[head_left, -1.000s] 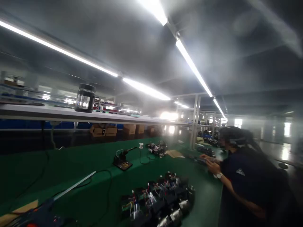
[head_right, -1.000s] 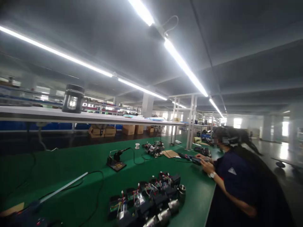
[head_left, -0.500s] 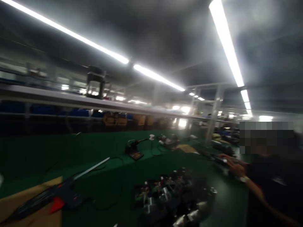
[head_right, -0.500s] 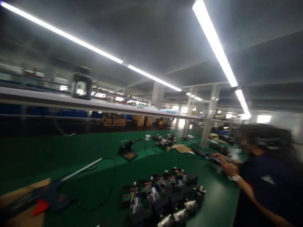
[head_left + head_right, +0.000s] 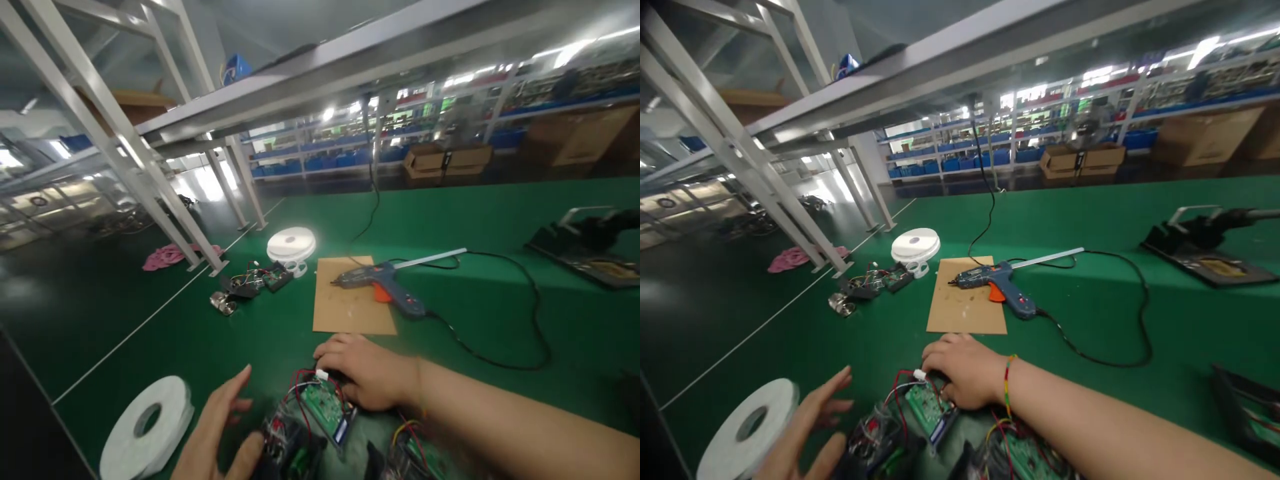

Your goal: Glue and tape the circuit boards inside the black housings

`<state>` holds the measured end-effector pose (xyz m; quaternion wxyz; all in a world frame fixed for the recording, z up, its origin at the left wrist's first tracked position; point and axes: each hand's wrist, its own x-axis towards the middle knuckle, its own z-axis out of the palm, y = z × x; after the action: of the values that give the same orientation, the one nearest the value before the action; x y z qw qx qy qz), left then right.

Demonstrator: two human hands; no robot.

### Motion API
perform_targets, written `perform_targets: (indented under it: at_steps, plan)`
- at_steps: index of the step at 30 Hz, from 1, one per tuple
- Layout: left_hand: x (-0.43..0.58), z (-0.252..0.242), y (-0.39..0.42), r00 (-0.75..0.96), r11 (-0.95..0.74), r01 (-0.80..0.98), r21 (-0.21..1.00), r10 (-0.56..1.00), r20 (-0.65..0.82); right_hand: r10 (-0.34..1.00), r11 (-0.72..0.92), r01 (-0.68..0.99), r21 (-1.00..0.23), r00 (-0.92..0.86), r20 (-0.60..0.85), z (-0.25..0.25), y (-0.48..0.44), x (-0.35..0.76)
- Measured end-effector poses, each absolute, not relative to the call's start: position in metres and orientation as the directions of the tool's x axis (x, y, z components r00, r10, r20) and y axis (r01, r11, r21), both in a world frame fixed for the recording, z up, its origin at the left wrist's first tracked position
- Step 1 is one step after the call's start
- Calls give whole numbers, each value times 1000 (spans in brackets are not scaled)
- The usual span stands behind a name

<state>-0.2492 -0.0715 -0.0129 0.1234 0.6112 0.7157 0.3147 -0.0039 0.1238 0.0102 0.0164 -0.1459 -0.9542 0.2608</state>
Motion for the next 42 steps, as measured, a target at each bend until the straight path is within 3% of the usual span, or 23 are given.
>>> perform_targets:
  at_steps: [7,14,16,22,26,42]
  plan:
    - [-225,26,-7,-42,151,765,626,982,-184,285,796,257,-548,-958,-36,5,126,-7]
    - [-216,41,1,48,83,838,540,974,-224,289,792,249,-558,-957,-16,0,125,-3]
    - [-212,46,6,73,56,879,474,965,-250,290,795,251,-552,-957,-17,0,125,-4]
    - [-189,52,32,12,25,994,105,940,-341,301,809,271,-522,-953,-28,-1,124,-7]
    - [-181,50,36,-34,30,999,-17,937,-347,313,816,284,-502,-949,-28,1,123,-7]
    - [-182,43,32,-3,50,991,127,939,-345,362,820,345,-457,-931,-54,1,118,-8]
